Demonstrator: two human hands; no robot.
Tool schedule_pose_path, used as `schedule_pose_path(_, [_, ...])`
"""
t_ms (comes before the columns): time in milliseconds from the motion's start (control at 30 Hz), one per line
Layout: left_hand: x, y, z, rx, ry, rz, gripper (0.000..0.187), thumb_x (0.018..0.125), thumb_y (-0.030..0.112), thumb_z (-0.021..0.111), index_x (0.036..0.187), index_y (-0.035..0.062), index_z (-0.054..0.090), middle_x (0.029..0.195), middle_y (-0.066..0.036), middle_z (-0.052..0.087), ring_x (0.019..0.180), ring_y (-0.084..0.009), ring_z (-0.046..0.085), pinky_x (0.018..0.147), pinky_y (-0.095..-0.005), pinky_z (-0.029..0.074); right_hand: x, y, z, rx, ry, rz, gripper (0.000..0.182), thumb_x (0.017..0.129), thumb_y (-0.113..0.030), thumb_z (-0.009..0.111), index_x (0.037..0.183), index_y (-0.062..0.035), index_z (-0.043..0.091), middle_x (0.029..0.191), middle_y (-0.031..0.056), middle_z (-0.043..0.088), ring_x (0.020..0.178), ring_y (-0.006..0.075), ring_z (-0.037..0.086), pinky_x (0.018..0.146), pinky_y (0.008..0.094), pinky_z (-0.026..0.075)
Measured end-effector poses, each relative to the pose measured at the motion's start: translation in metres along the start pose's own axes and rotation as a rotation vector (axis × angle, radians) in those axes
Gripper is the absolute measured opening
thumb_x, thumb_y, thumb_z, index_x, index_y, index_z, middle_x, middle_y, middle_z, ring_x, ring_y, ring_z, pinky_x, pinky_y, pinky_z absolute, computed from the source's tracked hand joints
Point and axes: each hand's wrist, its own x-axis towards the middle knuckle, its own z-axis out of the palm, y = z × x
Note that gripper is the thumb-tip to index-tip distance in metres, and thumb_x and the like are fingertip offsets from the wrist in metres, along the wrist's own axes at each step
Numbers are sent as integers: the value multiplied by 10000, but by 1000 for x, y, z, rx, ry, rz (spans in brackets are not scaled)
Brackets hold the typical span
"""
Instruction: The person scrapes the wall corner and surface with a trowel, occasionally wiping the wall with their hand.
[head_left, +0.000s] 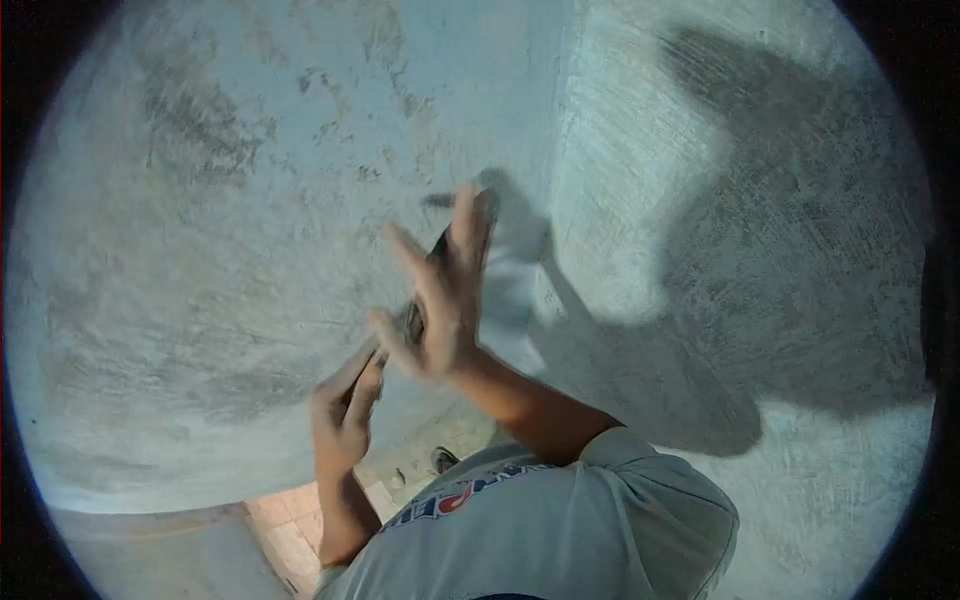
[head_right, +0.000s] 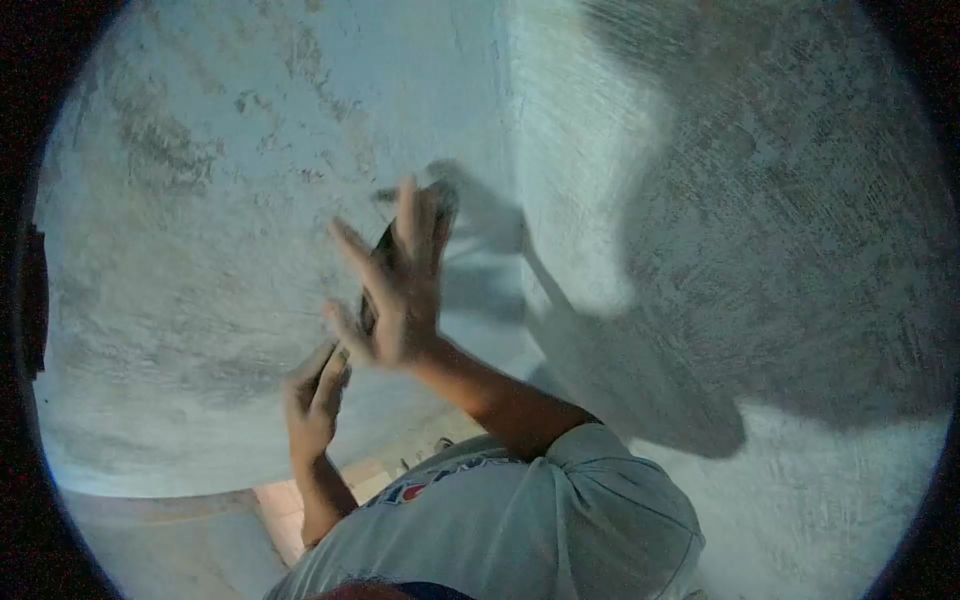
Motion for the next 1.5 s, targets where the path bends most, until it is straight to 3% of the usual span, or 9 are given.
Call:
schedule_pose_path(167, [21,4,23,0,26,186,410,1104,252,640,1409,-18,692,764,38,540,655,-49,409,590,-232,334,18,12,-14,-62,34,8,712,954,-454,678,1585,-146,559,1745,398,26,1605,622,-12,1215,783,-12])
schedule_pose_path(267, [-19,-17,-23,-49,-27,-133,448,1091,232,666,1459,-22,651,832,24,588,731,-65,458,641,-229,369,-7,-25,3,49,-79,15,684,921,-359,698,1574,-195,576,1744,400,25,1602,632,-15,1201,805,-10])
schedule_pose_path(333, [-45,-35,-29,-150,37,-141,452,1087,238,671,1448,-33,657,798,41,568,696,-46,432,604,-227,326,-30,-40,18,100,-158,-26,628,914,-322,688,1520,-167,631,1749,392,36,1633,561,-67,1237,751,-47])
schedule_pose_path(467, [-41,-25,-11,-89,54,-66,453,1092,227,671,1471,-19,639,777,35,571,660,-48,433,574,-232,326,-24,-28,2,250,-130,-9,725,797,-170,664,1520,-211,636,1743,403,47,1611,620,-13,1196,809,-39])
schedule_pose_path(600, [9,-2,44,-56,-9,150,433,1103,227,660,1478,11,647,843,21,616,645,-35,416,585,-217,353,23,23,-43,133,29,-80,629,850,-264,625,1459,-117,683,1758,371,67,1639,553,12,1265,717,-22])
schedule_pose_path(833, [-26,0,-12,-301,-97,-76,440,1108,170,604,1500,-30,606,800,31,588,562,-8,387,506,-189,283,1,-22,-13,213,-66,-34,722,728,-167,632,1448,-160,694,1761,371,36,1627,586,-19,1238,765,-29])
schedule_pose_path(1000, [-35,-14,11,-309,-20,-88,455,1109,159,610,1500,-70,584,782,46,577,568,-4,382,505,-193,279,-8,-1,-13,330,19,-111,644,823,-235,616,1454,-138,695,1761,367,47,1633,570,-9,1239,758,-37])
schedule_pose_path(1200, [23,17,47,-291,-127,72,406,1112,163,632,1497,35,634,855,14,616,567,-7,384,506,-196,298,38,40,-45,170,92,-163,656,837,-200,622,1481,-81,650,1761,366,47,1638,548,-32,1265,729,-38])
schedule_pose_path(1500, [-49,-17,5,-331,-32,-89,391,1110,141,610,1464,-21,645,872,-4,651,623,-23,460,518,-188,349,-18,-10,-15,292,-72,-65,618,841,-255,617,1435,-107,699,1753,386,32,1627,582,-37,1245,740,-43])
